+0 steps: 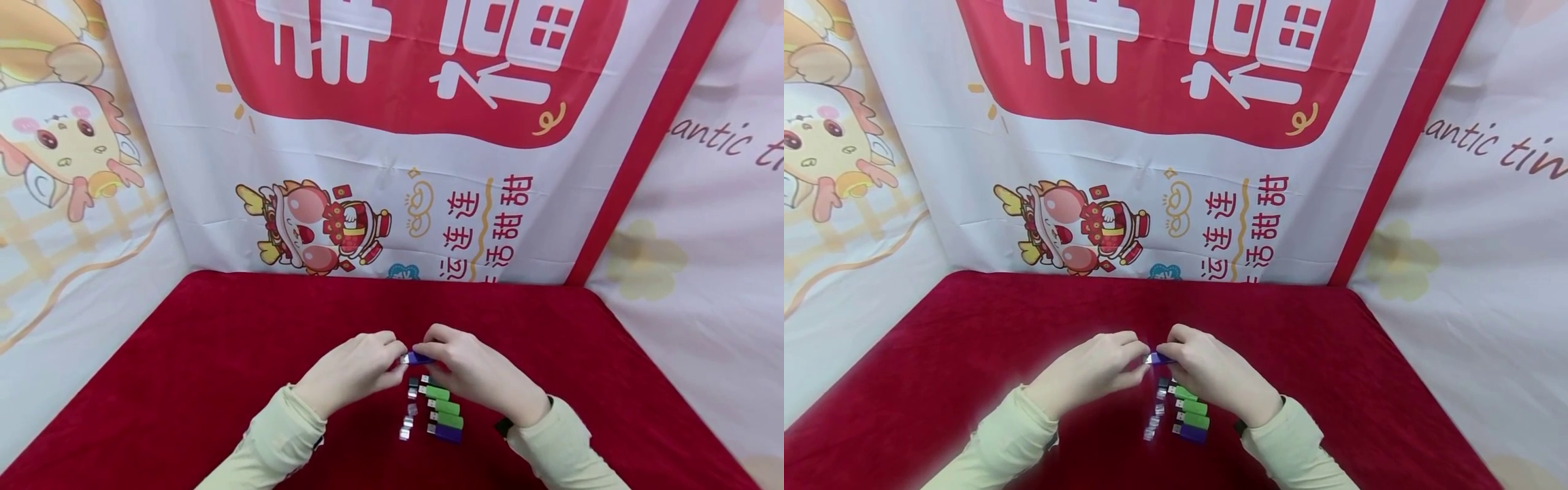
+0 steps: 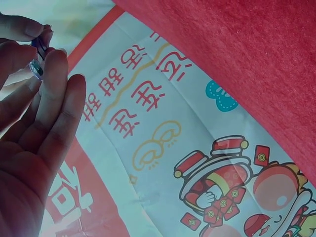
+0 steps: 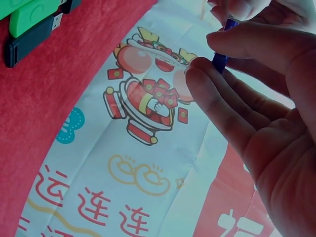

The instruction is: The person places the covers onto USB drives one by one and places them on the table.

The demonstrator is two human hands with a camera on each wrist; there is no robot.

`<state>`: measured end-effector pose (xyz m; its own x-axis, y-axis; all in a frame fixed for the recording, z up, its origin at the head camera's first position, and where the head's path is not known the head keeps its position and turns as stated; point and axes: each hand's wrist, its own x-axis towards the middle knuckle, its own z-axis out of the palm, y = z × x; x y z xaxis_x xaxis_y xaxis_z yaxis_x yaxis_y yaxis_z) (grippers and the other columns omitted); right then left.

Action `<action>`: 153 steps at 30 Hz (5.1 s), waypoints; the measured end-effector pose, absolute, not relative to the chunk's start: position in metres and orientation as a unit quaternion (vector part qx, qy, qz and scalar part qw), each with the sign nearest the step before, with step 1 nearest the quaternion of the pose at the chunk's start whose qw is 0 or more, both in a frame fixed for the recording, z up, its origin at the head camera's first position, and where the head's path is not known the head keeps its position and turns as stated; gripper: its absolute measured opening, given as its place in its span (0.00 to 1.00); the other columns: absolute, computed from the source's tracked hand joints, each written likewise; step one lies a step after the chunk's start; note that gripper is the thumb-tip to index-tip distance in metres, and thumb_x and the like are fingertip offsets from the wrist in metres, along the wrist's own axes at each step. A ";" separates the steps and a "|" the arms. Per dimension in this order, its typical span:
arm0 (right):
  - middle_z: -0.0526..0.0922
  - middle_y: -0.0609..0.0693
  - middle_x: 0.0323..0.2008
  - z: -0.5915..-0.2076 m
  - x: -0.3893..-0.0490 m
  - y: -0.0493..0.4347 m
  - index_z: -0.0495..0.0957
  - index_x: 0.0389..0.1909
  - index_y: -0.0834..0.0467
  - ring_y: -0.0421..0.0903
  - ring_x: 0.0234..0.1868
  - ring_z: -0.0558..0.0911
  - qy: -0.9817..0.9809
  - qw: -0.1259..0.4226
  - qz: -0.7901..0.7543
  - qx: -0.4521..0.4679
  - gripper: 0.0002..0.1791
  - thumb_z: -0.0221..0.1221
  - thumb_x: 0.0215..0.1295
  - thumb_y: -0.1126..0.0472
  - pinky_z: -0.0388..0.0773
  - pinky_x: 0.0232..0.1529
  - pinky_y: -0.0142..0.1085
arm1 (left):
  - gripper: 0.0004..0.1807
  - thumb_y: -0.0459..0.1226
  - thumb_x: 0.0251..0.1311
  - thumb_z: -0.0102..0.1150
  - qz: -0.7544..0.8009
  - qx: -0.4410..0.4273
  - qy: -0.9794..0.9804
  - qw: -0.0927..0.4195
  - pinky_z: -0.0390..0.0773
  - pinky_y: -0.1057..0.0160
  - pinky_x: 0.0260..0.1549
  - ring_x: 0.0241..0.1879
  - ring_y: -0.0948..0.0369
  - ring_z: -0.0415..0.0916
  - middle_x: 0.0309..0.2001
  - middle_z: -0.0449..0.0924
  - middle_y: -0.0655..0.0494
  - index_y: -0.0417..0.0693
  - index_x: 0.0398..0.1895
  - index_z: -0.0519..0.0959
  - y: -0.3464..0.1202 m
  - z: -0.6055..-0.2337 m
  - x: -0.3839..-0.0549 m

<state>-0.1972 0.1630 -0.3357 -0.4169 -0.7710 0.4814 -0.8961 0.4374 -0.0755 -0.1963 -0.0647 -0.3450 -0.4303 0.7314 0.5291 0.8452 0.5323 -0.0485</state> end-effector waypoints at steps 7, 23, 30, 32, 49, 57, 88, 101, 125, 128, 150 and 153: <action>0.76 0.47 0.35 -0.335 -0.197 0.164 0.85 0.40 0.60 0.37 0.34 0.78 -0.826 0.200 0.159 0.503 0.12 0.71 0.53 0.70 0.76 0.37 0.22 | 0.04 0.36 0.58 0.67 -0.121 -0.467 -0.843 0.238 0.70 0.77 0.24 0.22 0.67 0.70 0.25 0.69 0.59 0.47 0.32 0.80 -0.065 -0.344 -0.196; 0.78 0.48 0.37 -0.329 -0.194 0.164 0.84 0.43 0.61 0.39 0.37 0.79 -0.832 0.199 0.150 0.495 0.14 0.71 0.54 0.68 0.76 0.40 0.24 | 0.11 0.44 0.59 0.69 -0.112 -0.445 -0.855 0.241 0.71 0.74 0.22 0.21 0.66 0.71 0.23 0.72 0.60 0.48 0.27 0.81 -0.070 -0.341 -0.197; 0.78 0.47 0.37 -0.329 -0.194 0.164 0.83 0.42 0.61 0.39 0.37 0.79 -0.835 0.194 0.153 0.492 0.14 0.72 0.54 0.67 0.77 0.41 0.25 | 0.10 0.44 0.60 0.68 -0.111 -0.445 -0.860 0.225 0.72 0.74 0.23 0.22 0.67 0.70 0.24 0.72 0.60 0.49 0.29 0.81 -0.069 -0.341 -0.198; 0.78 0.48 0.37 -0.329 -0.194 0.164 0.83 0.42 0.61 0.39 0.37 0.79 -0.833 0.196 0.153 0.494 0.14 0.72 0.54 0.67 0.76 0.41 0.24 | 0.10 0.44 0.60 0.68 -0.109 -0.444 -0.861 0.223 0.73 0.73 0.24 0.22 0.67 0.71 0.25 0.73 0.60 0.49 0.30 0.82 -0.069 -0.341 -0.198; 0.78 0.48 0.36 -0.329 -0.194 0.163 0.83 0.40 0.61 0.38 0.36 0.78 -0.829 0.206 0.145 0.500 0.13 0.72 0.53 0.68 0.76 0.39 0.24 | 0.11 0.46 0.60 0.68 -0.098 -0.436 -0.868 0.216 0.76 0.73 0.26 0.23 0.68 0.71 0.26 0.73 0.61 0.49 0.34 0.82 -0.069 -0.341 -0.196; 0.78 0.47 0.36 -0.329 -0.193 0.162 0.84 0.41 0.60 0.39 0.36 0.79 -0.835 0.199 0.142 0.493 0.13 0.72 0.53 0.67 0.77 0.41 0.25 | 0.10 0.45 0.60 0.68 -0.110 -0.434 -0.872 0.198 0.74 0.74 0.26 0.23 0.67 0.70 0.25 0.72 0.61 0.48 0.33 0.81 -0.069 -0.341 -0.195; 0.78 0.51 0.37 -0.333 -0.192 0.159 0.85 0.44 0.63 0.41 0.36 0.80 -0.833 0.205 0.124 0.498 0.16 0.72 0.52 0.69 0.78 0.41 0.27 | 0.09 0.41 0.62 0.66 -0.071 -0.451 -0.861 0.223 0.73 0.73 0.25 0.23 0.64 0.72 0.24 0.70 0.58 0.46 0.30 0.79 -0.066 -0.341 -0.195; 0.78 0.47 0.35 -0.335 -0.194 0.159 0.85 0.40 0.60 0.38 0.34 0.78 -0.838 0.155 0.168 0.496 0.11 0.70 0.55 0.69 0.75 0.37 0.21 | 0.08 0.40 0.62 0.66 -0.086 -0.442 -0.875 0.177 0.72 0.70 0.22 0.22 0.65 0.69 0.24 0.70 0.60 0.48 0.28 0.79 -0.064 -0.343 -0.194; 0.78 0.46 0.32 -0.332 -0.197 0.166 0.85 0.38 0.60 0.36 0.31 0.77 -0.843 0.155 0.167 0.488 0.12 0.73 0.52 0.68 0.75 0.35 0.22 | 0.11 0.44 0.61 0.67 -0.102 -0.429 -0.885 0.154 0.74 0.70 0.24 0.23 0.66 0.71 0.24 0.72 0.60 0.49 0.28 0.79 -0.070 -0.341 -0.196; 0.78 0.47 0.32 -0.336 -0.202 0.169 0.85 0.37 0.60 0.37 0.31 0.78 -0.854 0.153 0.161 0.470 0.12 0.74 0.50 0.68 0.77 0.36 0.26 | 0.11 0.44 0.60 0.68 -0.101 -0.424 -0.887 0.156 0.75 0.71 0.24 0.23 0.65 0.73 0.24 0.73 0.60 0.49 0.27 0.79 -0.072 -0.341 -0.197; 0.81 0.47 0.33 -0.379 -0.248 0.188 0.87 0.37 0.58 0.41 0.35 0.79 -0.921 0.038 0.090 0.377 0.09 0.72 0.54 0.64 0.80 0.37 0.38 | 0.09 0.42 0.61 0.67 -0.106 -0.406 -0.899 0.125 0.75 0.69 0.24 0.23 0.64 0.74 0.23 0.74 0.60 0.50 0.26 0.80 -0.073 -0.339 -0.197; 0.80 0.46 0.32 -0.383 -0.249 0.186 0.87 0.36 0.56 0.40 0.34 0.78 -0.922 0.035 0.080 0.376 0.08 0.72 0.54 0.63 0.80 0.37 0.38 | 0.09 0.42 0.61 0.67 -0.105 -0.405 -0.900 0.121 0.75 0.69 0.24 0.23 0.64 0.74 0.23 0.74 0.60 0.50 0.26 0.80 -0.073 -0.339 -0.198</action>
<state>-0.2489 0.1855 -0.3827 -0.7143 -0.6885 0.1256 -0.6998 0.7039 -0.1213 -0.1977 -0.0730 -0.3393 -0.6421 0.7041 0.3034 0.7551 0.6492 0.0913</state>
